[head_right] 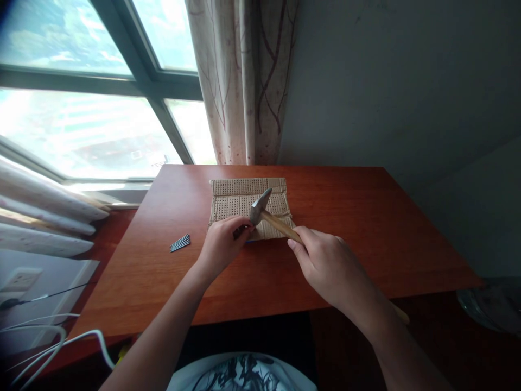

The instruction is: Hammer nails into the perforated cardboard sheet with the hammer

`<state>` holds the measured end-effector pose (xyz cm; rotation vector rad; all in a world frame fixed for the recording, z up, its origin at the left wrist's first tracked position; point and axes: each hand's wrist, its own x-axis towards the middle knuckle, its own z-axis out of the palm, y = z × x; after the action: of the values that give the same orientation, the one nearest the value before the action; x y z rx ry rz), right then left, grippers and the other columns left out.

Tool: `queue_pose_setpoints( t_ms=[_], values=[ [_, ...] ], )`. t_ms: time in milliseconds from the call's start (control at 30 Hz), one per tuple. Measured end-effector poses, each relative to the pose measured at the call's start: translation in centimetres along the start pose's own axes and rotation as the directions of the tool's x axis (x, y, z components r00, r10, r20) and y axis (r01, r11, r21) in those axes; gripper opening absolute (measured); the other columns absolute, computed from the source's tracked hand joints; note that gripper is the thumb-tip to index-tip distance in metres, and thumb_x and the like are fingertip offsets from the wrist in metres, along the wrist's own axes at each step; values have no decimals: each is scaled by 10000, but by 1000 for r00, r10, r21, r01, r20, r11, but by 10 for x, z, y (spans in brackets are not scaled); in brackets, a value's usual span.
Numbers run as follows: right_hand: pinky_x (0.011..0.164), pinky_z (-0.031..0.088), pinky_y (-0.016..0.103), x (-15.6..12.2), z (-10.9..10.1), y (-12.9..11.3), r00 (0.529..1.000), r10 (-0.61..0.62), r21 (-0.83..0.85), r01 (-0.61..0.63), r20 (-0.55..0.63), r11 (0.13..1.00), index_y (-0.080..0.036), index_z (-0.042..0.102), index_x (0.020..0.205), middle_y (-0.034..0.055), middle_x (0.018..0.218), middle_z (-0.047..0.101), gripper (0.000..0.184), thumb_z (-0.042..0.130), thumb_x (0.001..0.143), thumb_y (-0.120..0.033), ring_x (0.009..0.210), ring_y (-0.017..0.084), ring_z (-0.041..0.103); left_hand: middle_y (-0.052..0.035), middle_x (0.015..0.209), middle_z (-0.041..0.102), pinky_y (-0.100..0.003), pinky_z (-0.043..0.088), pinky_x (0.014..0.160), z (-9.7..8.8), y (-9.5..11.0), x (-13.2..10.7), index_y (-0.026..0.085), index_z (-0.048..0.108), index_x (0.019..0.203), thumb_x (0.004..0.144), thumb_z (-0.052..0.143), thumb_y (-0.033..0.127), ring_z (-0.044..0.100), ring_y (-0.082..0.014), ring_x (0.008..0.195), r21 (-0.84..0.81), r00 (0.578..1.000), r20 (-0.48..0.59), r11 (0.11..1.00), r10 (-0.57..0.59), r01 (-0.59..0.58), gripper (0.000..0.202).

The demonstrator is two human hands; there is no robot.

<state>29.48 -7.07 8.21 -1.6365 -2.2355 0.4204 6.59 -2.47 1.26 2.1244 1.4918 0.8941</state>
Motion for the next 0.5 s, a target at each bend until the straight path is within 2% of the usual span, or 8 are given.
queue_pose_setpoints(
  t_ms=[133,200,300,367,500],
  values=[
    [653,453,329,0,-4,-2,998,26,-1,-26,49,1000,-216,663,1018,36,837,731,215,467,1007,-303,714,211,684,-5,852,735,-258,436,644,-5,3,0,219,706,907,894,590,138,642,-148,707,12,999,39,1000,-11,10,142],
    [665,451,332,0,-6,-3,997,44,1,-44,58,999,-215,661,1022,35,840,727,212,466,1007,-298,721,211,682,-8,908,744,-275,455,665,-7,4,-3,228,707,959,897,589,145,654,-159,743,52,1000,19,999,-6,5,157],
    [667,447,335,-3,-7,-2,998,50,17,-51,37,999,-220,656,1007,27,824,717,202,475,1005,-311,713,208,674,-27,1016,747,-341,479,774,-11,2,-11,239,698,1039,896,613,181,665,-214,901,166,998,-45,986,36,-28,176],
    [661,447,334,-5,-7,-1,999,43,36,-43,11,998,-221,653,999,27,827,715,198,479,1004,-316,714,206,672,-36,1074,741,-387,466,836,-13,0,-16,241,694,1027,904,609,200,647,-243,992,240,995,-61,969,73,-56,155],
    [653,457,332,-6,-5,-1,999,25,69,-23,-33,997,-216,654,1022,38,866,727,206,483,1005,-329,744,212,684,-22,1113,733,-399,436,853,-12,-4,-23,246,686,970,940,562,208,626,-233,1013,266,993,-61,961,101,-82,133]
  ],
)
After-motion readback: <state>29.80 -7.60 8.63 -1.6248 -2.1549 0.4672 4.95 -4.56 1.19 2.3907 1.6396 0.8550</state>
